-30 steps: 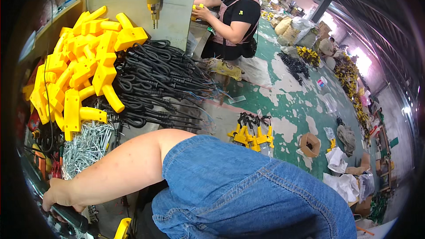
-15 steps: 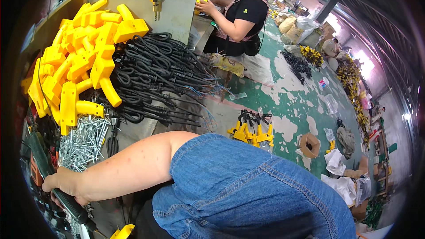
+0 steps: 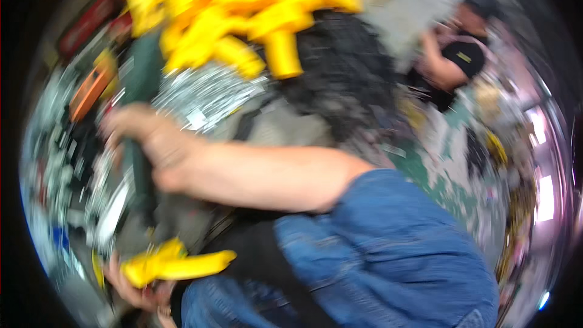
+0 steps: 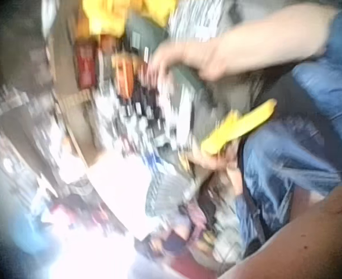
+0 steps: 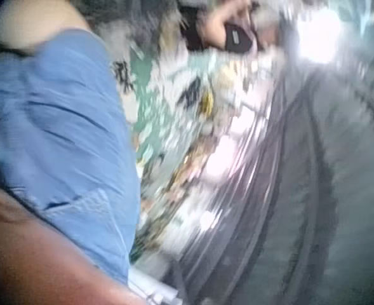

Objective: Assembling and soldering components inside a yellow plastic housing for a handheld device.

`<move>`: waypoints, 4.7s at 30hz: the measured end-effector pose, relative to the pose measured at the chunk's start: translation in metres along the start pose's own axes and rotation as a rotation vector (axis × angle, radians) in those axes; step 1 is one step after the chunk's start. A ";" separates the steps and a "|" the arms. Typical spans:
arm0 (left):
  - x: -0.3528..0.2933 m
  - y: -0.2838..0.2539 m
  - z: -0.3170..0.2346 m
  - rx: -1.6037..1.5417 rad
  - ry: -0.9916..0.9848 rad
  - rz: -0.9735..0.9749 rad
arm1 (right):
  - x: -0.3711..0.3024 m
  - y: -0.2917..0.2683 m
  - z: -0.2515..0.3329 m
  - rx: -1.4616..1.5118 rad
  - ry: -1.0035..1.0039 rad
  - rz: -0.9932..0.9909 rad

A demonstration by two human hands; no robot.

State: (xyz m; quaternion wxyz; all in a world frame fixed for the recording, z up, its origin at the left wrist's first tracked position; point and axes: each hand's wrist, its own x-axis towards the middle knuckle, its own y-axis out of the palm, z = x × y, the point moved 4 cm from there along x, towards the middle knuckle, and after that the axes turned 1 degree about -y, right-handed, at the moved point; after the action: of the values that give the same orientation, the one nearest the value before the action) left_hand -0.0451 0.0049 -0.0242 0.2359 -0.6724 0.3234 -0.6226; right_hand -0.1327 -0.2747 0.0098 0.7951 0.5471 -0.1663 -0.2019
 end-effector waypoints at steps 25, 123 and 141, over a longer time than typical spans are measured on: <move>0.025 0.008 -0.045 -0.205 -0.321 -0.109 | -0.025 -0.005 0.014 0.090 0.173 -0.153; 0.016 0.013 -0.005 -0.529 -0.464 -0.228 | -0.038 0.033 -0.065 -1.904 -0.426 1.165; 0.013 0.010 -0.005 -0.468 -0.366 -0.217 | -0.041 0.032 -0.075 -1.795 -0.390 1.157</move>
State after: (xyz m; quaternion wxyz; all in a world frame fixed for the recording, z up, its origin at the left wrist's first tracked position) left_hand -0.0513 -0.0111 -0.0220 0.0611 -0.8399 0.3367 -0.4214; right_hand -0.1272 -0.1834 0.0115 0.8397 -0.4370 -0.3143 0.0721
